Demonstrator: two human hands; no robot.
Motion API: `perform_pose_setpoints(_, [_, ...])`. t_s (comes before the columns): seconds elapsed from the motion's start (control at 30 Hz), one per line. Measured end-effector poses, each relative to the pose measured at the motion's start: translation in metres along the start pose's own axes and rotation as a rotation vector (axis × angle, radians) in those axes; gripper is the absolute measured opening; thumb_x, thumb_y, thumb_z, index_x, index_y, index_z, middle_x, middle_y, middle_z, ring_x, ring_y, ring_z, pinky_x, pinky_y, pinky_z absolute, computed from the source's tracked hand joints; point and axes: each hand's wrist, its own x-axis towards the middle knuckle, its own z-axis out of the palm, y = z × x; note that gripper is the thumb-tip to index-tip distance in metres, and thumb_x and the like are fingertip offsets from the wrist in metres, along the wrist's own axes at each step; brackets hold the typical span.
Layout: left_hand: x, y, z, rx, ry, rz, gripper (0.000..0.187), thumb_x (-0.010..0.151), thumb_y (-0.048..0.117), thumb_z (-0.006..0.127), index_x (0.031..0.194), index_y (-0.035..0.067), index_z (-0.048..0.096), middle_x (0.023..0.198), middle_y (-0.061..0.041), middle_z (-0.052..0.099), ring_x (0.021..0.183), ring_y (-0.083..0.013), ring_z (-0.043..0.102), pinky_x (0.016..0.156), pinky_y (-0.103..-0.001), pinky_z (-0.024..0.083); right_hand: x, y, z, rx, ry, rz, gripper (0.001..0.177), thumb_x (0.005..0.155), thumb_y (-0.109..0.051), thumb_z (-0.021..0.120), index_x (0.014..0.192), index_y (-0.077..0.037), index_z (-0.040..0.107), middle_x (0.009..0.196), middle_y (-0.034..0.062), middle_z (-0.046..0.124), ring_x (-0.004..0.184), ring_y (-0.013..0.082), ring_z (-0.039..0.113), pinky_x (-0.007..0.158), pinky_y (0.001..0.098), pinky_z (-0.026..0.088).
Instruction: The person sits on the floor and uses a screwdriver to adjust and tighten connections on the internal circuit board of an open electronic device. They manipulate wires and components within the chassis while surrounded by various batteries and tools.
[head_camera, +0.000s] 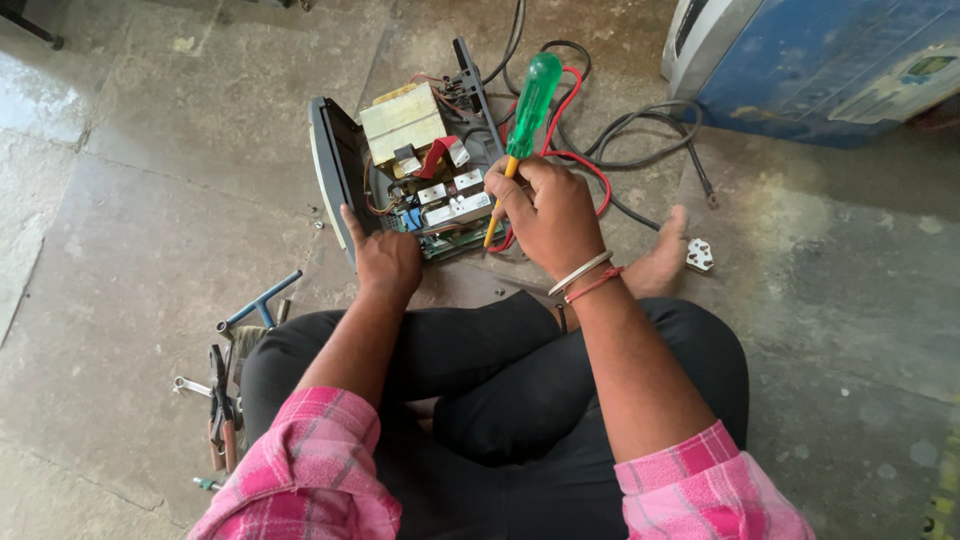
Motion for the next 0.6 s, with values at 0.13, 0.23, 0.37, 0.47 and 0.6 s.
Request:
perform_pose_setpoints(0.13, [0.0, 0.001, 0.001, 0.011, -0.016, -0.001, 0.024, 0.097, 0.015, 0.055, 0.096, 0.012, 0.079, 0.097, -0.009, 0.078, 0.107, -0.0289, 0.071, 0.116, -0.072, -0.014, 0.0, 0.0, 0.001, -0.004, 0.002, -0.009, 0.018, 0.099, -0.02, 0.068, 0.098, -0.002, 0.073, 0.083, 0.0085, 0.077, 0.071, 0.0144, 0.078, 0.062, 0.0281, 0.059])
perform_pose_setpoints(0.23, [0.001, -0.001, 0.003, -0.01, -0.016, 0.003, 0.026, 0.099, 0.014, 0.053, 0.096, 0.011, 0.079, 0.098, -0.01, 0.078, 0.108, -0.0287, 0.07, 0.117, -0.071, -0.014, 0.0, 0.0, 0.001, -0.005, -0.001, -0.015, 0.018, 0.099, -0.02, 0.068, 0.098, -0.002, 0.073, 0.083, 0.0085, 0.077, 0.071, 0.0144, 0.078, 0.062, 0.0282, 0.059])
perform_pose_setpoints(0.37, [0.004, -0.001, 0.008, -0.033, 0.025, -0.005, 0.028, 0.099, 0.015, 0.051, 0.096, 0.011, 0.079, 0.095, -0.01, 0.078, 0.106, -0.0294, 0.071, 0.118, -0.069, -0.014, 0.0, -0.001, 0.001, -0.026, -0.001, -0.026, 0.018, 0.099, -0.02, 0.068, 0.097, -0.002, 0.073, 0.082, 0.0089, 0.076, 0.071, 0.0149, 0.077, 0.063, 0.0283, 0.059])
perform_pose_setpoints(0.47, [0.005, -0.003, 0.012, -0.081, 0.05, -0.008, 0.031, 0.1, 0.015, 0.05, 0.093, 0.011, 0.079, 0.094, -0.011, 0.078, 0.104, -0.0293, 0.072, 0.12, -0.068, -0.014, -0.001, -0.003, 0.0, -0.056, -0.009, -0.002, 0.019, 0.099, -0.02, 0.068, 0.097, -0.002, 0.074, 0.078, 0.0091, 0.076, 0.069, 0.0155, 0.077, 0.062, 0.0293, 0.057])
perform_pose_setpoints(0.6, [0.004, -0.005, 0.014, -0.136, 0.092, 0.009, 0.033, 0.099, 0.015, 0.048, 0.09, 0.011, 0.08, 0.092, -0.012, 0.078, 0.1, -0.0306, 0.073, 0.121, -0.067, -0.013, -0.001, -0.002, 0.002, -0.033, -0.01, -0.016, 0.019, 0.099, -0.02, 0.068, 0.097, -0.002, 0.074, 0.079, 0.0088, 0.076, 0.071, 0.015, 0.077, 0.062, 0.0285, 0.058])
